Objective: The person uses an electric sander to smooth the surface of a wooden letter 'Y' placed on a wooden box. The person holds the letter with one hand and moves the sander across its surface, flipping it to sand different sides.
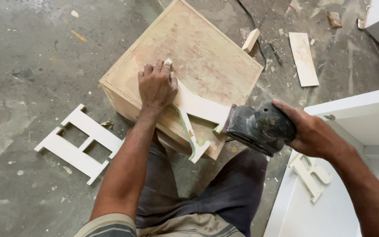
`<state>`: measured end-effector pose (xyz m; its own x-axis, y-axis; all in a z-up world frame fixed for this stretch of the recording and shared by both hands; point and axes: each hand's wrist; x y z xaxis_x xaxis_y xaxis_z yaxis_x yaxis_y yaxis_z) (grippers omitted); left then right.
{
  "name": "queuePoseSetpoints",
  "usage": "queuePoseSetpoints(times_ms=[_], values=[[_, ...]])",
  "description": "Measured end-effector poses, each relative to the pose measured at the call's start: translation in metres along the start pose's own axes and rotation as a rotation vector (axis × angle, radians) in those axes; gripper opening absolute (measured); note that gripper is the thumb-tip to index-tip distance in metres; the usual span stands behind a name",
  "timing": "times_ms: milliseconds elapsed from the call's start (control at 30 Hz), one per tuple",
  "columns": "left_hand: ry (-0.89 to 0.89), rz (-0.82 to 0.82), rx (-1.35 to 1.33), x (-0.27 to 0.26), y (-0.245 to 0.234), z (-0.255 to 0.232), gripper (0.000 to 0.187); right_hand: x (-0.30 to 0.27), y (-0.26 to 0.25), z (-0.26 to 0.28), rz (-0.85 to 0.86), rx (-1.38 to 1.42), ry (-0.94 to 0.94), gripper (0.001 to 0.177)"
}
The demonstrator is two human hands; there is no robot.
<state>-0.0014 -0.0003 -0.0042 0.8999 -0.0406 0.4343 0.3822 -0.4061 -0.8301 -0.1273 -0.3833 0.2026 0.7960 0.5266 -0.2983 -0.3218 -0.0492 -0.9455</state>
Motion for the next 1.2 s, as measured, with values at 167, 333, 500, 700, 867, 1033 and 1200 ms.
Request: queuePoseSetpoints(times_ms=[167,333,500,700,867,1033,1200], values=[[0.019,-0.027,0.023,0.0,-0.003,-0.001,0.039,-0.053,0.008,-0.009,0.04,0.043,0.27,0.108],[0.03,-0.029,0.053,-0.002,-0.004,-0.003,0.04,-0.067,0.012,-0.012,-0.096,0.083,0.293,0.109],[0.03,0.013,0.029,-0.001,0.003,0.001,0.033,-0.034,-0.002,-0.004,-0.129,0.01,0.06,0.105],[0.03,0.047,-0.001,-0.003,0.008,0.004,0.028,-0.006,0.01,-0.005,0.033,-0.135,0.093,0.104],[0.015,0.063,-0.017,-0.002,0.004,0.002,0.028,-0.005,0.013,0.0,0.01,-0.153,-0.006,0.096],[0.015,0.024,-0.005,-0.004,0.004,0.001,0.028,-0.006,0.018,-0.028,0.038,-0.196,-0.038,0.106],[0.009,0.047,0.007,-0.002,0.004,0.0,0.029,0.006,-0.003,-0.003,0.011,-0.259,-0.108,0.099]])
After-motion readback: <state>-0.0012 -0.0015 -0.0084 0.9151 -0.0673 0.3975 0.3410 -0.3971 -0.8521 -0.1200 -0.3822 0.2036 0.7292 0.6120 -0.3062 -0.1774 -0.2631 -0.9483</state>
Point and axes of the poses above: each hand's wrist, its own x-axis towards the middle knuckle, its own y-axis out of the palm, z = x × y, and after that the axes turned 6 degrees about z, right-handed
